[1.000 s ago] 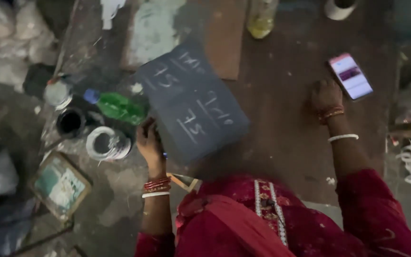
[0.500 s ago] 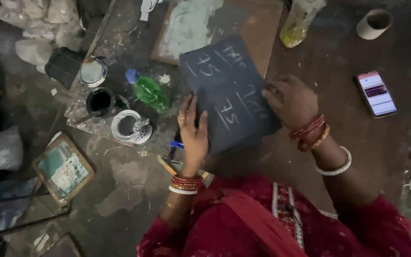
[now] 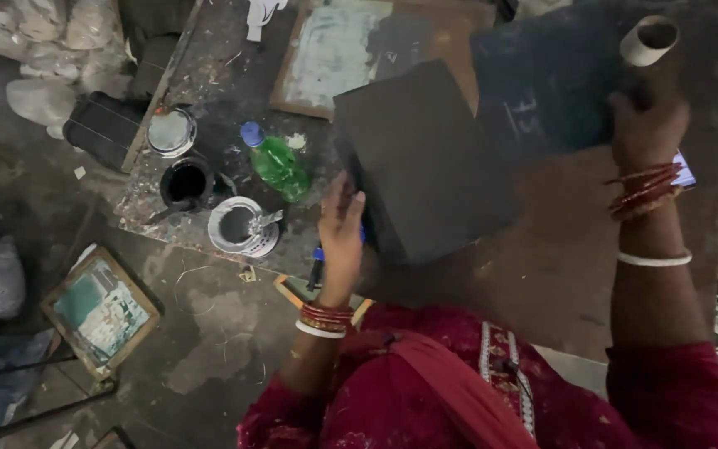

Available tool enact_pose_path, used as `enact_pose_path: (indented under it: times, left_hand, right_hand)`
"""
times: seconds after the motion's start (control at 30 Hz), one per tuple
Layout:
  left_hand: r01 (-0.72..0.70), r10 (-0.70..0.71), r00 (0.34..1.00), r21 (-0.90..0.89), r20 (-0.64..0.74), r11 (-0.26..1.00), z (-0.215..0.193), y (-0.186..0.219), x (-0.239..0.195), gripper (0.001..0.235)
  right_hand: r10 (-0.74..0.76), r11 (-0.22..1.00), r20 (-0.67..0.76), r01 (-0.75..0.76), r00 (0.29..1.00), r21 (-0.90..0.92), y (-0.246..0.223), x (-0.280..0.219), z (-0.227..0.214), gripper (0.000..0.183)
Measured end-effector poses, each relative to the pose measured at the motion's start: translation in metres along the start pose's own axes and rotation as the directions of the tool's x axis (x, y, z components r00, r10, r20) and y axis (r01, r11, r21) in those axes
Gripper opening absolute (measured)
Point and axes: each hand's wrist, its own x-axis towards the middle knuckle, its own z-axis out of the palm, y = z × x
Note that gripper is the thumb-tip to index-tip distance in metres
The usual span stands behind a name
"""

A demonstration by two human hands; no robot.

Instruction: Sorting and counting black cardstock sheets at a print shop workstation.

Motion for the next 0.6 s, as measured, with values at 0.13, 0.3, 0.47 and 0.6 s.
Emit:
enact_pose_path:
  times: [0.13, 0.3, 0.47, 0.6]
  left_hand:
    - [0.316, -0.317, 0.948, -0.219, 0.029, 0.923, -0.012, 0.004, 0.016, 0.049]
    - [0.450, -0.449, 0.887, -0.426, 0.108, 0.785, -0.005, 0.006, 0.042, 0.050]
    - [0.508, -0.495, 0.856, -0.429, 0.150, 0.747, 0.018, 0.027, 0.066, 0.051]
    - [0.531, -0.430, 0.823, -0.232, 0.372, 0.815, 0.044, 0.042, 0.061, 0.065]
  right_hand:
    - [0.025, 0.928, 0.321, 0.098, 0.947, -0.360, -0.031, -0.024, 0.024, 0.039]
    - [0.323, 0.942, 0.523, -0.212, 0.789, -0.262, -0.101, -0.050, 0.068, 0.052]
    - [0.269, 0.963, 0.503, -0.210, 0.822, -0.172, -0.089, -0.066, 0.074, 0.058]
    - [0.251, 0.960, 0.425, -0.279, 0.870, 0.004, -0.090, -0.076, 0.071, 0.064]
